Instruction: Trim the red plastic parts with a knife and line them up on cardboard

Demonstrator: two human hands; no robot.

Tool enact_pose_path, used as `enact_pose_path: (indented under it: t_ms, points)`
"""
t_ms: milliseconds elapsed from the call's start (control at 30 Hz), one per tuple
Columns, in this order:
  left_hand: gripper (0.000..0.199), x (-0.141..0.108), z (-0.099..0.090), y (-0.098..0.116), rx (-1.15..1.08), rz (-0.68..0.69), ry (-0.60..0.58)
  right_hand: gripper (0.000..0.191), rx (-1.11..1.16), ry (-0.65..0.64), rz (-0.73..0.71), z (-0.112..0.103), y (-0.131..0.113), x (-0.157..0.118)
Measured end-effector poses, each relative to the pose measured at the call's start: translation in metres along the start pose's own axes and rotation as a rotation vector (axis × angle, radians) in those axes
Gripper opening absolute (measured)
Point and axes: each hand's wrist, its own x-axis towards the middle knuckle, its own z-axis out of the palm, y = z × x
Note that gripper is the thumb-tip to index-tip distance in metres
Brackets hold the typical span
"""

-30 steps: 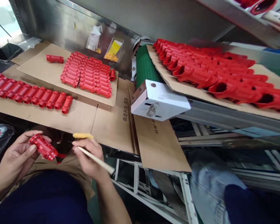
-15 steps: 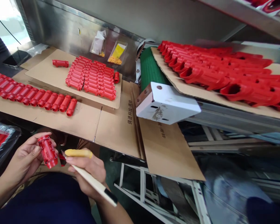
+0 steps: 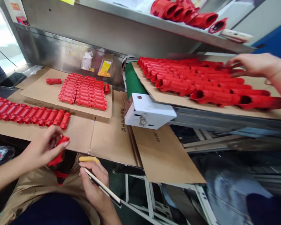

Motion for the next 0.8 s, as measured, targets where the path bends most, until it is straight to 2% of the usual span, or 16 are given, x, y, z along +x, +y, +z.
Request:
enact_pose_path:
  t_ms: [100, 167, 200, 267, 333, 400, 500, 633, 733, 800]
  points:
    - [0.026, 0.069, 0.002, 0.017, 0.098, 0.016, 0.01, 0.016, 0.026, 0.022, -0.013, 0.002, -0.004, -0.001]
    - [0.031, 0.093, 0.003, 0.023, 0.053, 0.029, -0.025, 0.014, 0.029, 0.043, -0.009, 0.0, -0.005, -0.002]
    - [0.03, 0.097, 0.003, 0.024, 0.014, 0.04, -0.056, 0.014, 0.026, 0.057, 0.001, -0.003, -0.005, -0.003]
    - [0.025, 0.087, 0.001, 0.021, -0.098, 0.061, -0.136, 0.012, 0.026, 0.085, 0.034, -0.008, -0.003, -0.004]
    - [0.027, 0.063, -0.002, 0.014, -0.298, 0.03, -0.207, 0.011, 0.042, 0.106, 0.066, -0.013, 0.002, -0.004]
    - [0.035, 0.038, -0.003, 0.005, -0.825, -0.162, -0.273, 0.011, 0.06, 0.107, 0.089, -0.014, 0.009, -0.002]
    - [0.041, 0.013, 0.004, -0.003, -1.25, -0.324, -0.367, 0.011, 0.097, 0.065, 0.112, -0.011, 0.017, 0.005]
    - [0.038, 0.007, 0.014, -0.009, -1.375, -0.379, -0.318, 0.014, 0.277, -0.041, 0.192, -0.006, 0.021, 0.013]
    - [0.039, 0.007, 0.014, -0.015, -1.365, -0.372, -0.284, 0.019, 0.529, -0.118, 0.315, -0.01, 0.02, 0.016]
    - [0.042, 0.007, 0.012, -0.017, -1.345, -0.362, -0.276, 0.031, 0.744, -0.203, 0.358, -0.013, 0.019, 0.016]
